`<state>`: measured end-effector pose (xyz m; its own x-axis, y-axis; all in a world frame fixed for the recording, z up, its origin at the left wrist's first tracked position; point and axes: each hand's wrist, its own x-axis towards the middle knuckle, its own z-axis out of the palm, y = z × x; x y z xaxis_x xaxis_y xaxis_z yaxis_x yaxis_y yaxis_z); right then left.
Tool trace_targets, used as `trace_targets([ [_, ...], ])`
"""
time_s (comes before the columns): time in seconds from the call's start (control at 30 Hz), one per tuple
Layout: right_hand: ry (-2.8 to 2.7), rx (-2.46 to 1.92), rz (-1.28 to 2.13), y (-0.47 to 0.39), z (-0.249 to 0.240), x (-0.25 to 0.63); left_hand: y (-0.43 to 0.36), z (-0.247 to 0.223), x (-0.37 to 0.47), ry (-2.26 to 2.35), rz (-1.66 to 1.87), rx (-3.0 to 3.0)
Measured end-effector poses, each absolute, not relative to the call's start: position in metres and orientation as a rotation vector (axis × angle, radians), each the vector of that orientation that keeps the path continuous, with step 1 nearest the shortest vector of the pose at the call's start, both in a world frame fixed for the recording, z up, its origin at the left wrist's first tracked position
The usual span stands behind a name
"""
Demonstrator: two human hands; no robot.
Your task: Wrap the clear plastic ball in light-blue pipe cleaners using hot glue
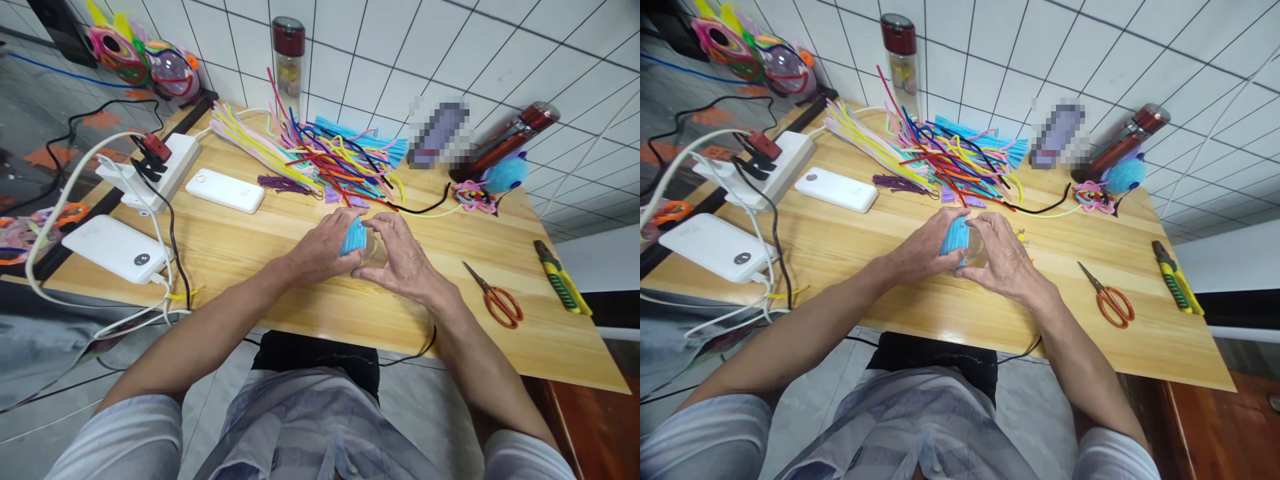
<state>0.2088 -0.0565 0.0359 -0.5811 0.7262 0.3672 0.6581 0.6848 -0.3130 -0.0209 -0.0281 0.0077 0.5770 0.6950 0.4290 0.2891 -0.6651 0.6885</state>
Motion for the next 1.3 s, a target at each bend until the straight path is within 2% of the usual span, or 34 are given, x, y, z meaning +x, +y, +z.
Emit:
trace_targets([
  [0.63, -2.325, -1.114, 0.078, -0.051, 0.009, 0.208, -0.024, -0.005, -0.023, 0.783, 0.937, 2.148],
  [0.93, -2.305, -1.133, 0.101, -0.051, 0.009, 0.206, -0.023, 0.004, -0.025, 0.797, 0.911, 2.087],
  [1.3, -2.348, -1.121, 0.077, -0.050, 0.004, 0.209, -0.013, -0.008, -0.032, 0.698, 0.872, 2.161],
])
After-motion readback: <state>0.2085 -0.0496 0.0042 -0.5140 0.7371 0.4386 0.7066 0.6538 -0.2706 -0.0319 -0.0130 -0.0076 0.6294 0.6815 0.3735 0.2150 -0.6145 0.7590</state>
